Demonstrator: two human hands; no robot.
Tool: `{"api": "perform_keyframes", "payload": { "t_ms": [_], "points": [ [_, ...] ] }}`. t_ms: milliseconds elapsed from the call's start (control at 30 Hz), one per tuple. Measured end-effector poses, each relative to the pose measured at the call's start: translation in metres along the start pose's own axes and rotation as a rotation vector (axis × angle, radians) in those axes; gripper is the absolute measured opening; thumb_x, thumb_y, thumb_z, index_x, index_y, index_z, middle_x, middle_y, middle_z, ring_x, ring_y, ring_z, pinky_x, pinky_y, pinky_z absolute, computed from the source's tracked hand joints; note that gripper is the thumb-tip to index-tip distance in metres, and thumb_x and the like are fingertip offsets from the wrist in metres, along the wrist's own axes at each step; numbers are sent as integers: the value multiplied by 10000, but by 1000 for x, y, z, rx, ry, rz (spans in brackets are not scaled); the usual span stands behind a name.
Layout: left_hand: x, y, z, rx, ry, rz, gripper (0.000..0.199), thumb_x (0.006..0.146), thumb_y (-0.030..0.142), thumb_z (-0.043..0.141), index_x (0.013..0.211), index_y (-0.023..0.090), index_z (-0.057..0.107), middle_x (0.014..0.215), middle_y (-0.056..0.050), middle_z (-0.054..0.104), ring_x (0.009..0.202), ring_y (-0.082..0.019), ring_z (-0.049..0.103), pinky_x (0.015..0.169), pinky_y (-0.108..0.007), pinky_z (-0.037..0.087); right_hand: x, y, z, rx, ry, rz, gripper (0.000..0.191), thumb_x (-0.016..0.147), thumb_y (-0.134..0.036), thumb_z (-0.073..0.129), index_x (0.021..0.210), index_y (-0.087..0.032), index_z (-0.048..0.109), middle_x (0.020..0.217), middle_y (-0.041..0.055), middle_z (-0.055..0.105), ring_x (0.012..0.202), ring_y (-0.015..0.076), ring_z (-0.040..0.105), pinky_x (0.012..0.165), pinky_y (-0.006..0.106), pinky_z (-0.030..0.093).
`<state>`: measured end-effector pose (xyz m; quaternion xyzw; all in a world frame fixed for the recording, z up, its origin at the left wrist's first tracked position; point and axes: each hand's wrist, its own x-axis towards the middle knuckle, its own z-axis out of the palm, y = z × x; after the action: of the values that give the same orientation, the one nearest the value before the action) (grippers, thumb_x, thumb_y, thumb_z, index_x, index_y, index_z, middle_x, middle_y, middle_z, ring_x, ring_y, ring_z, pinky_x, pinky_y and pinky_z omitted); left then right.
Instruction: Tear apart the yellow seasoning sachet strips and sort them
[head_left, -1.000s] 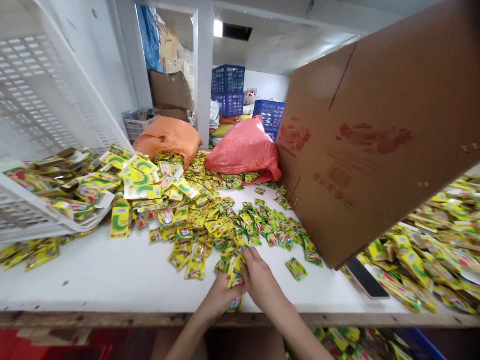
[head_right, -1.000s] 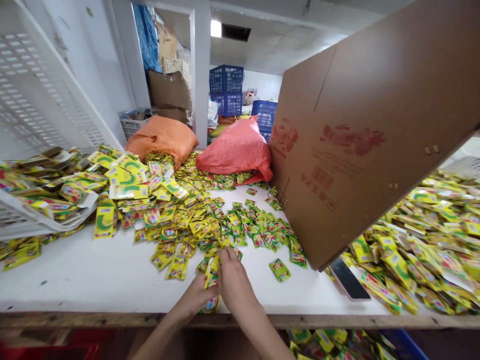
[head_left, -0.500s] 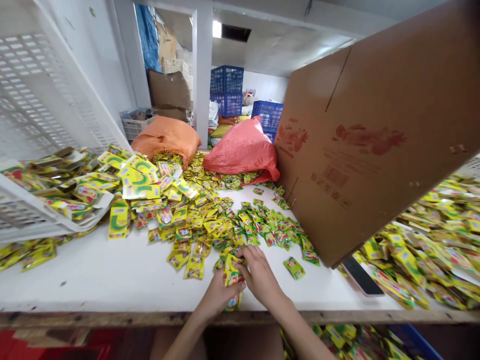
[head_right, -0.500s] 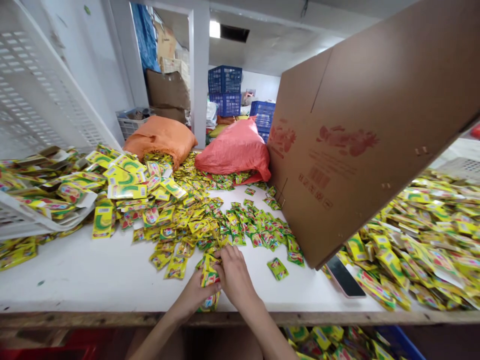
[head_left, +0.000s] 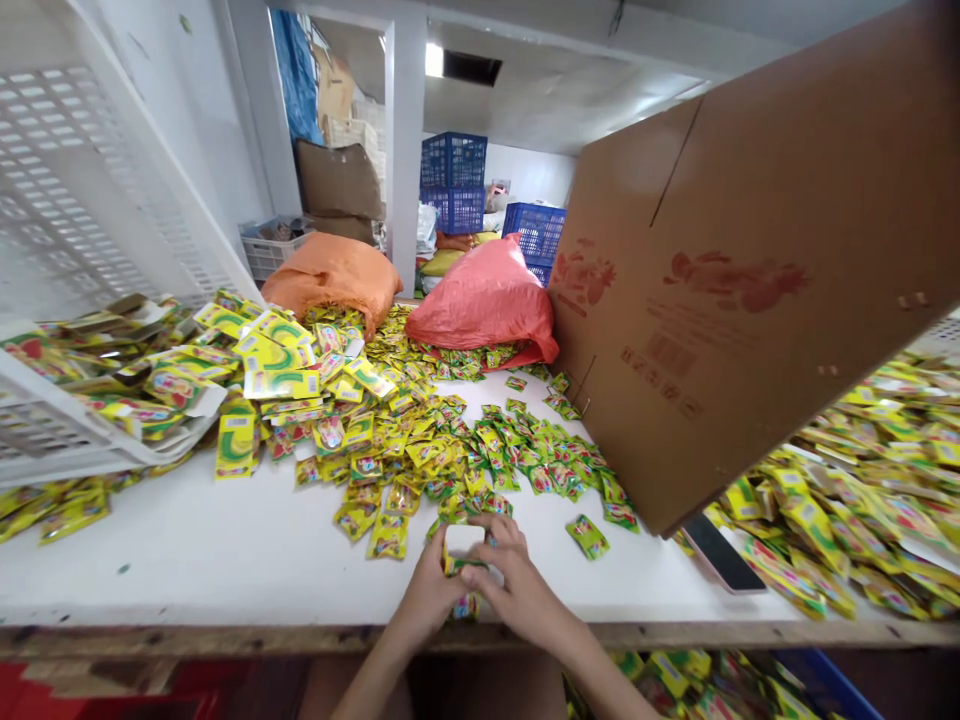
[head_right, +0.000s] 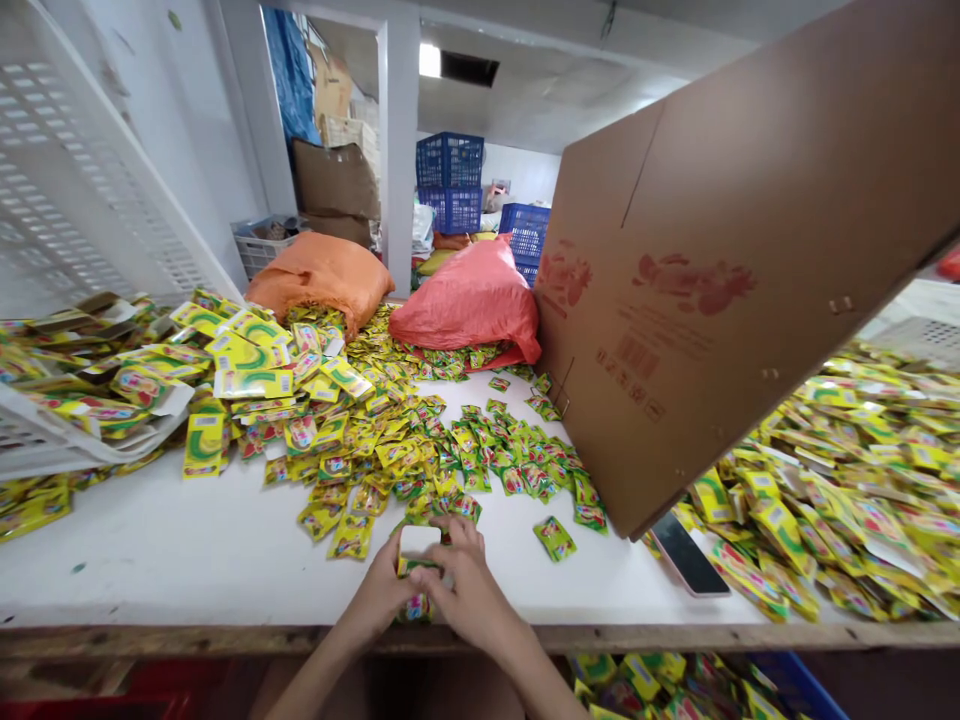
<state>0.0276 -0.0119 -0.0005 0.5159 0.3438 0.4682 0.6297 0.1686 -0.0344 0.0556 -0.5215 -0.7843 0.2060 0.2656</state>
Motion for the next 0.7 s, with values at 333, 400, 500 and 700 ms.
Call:
{"api": "perform_keyframes", "payload": {
  "t_ms": [333, 400, 500, 700],
  "points": [
    [-18, 0, -11, 201, 77, 86, 229, 788, 293, 543, 985, 185, 497, 969, -62, 594, 907, -202, 587, 798, -283, 452, -17, 26, 36, 525, 326, 187, 166, 809, -308, 532, 928, -191, 536, 843, 31, 596, 820, 175, 558, 757, 267, 434],
    [-16, 1, -15, 248, 32, 79, 173, 789, 302, 536, 903, 173, 543, 876, -48, 614, 834, -198, 600, 744, -274, 468, -15, 23, 38, 504, 302, 181, 159, 811, -291, 529, 917, -183, 576, 825, 33, 608, 783, 171, 553, 729, 262, 434],
    [-13, 2, -19, 300, 28, 90, 151, 786, 301, 539, 852, 170, 571, 835, -45, 628, 819, -200, 605, 747, -288, 475, -9, 16, 36, 482, 252, 125, 159, 831, -274, 499, 849, -183, 628, 796, 34, 621, 770, 171, 560, 719, 264, 434],
    [-12, -7, -20, 264, 162, 182, 281, 785, 255, 549, 1059, 198, 532, 1082, -87, 592, 1028, -212, 555, 898, -344, 428, -6, 16, 42, 473, 379, 121, 215, 836, -306, 502, 989, -186, 595, 813, 35, 618, 772, 168, 574, 712, 262, 452]
  ]
}}
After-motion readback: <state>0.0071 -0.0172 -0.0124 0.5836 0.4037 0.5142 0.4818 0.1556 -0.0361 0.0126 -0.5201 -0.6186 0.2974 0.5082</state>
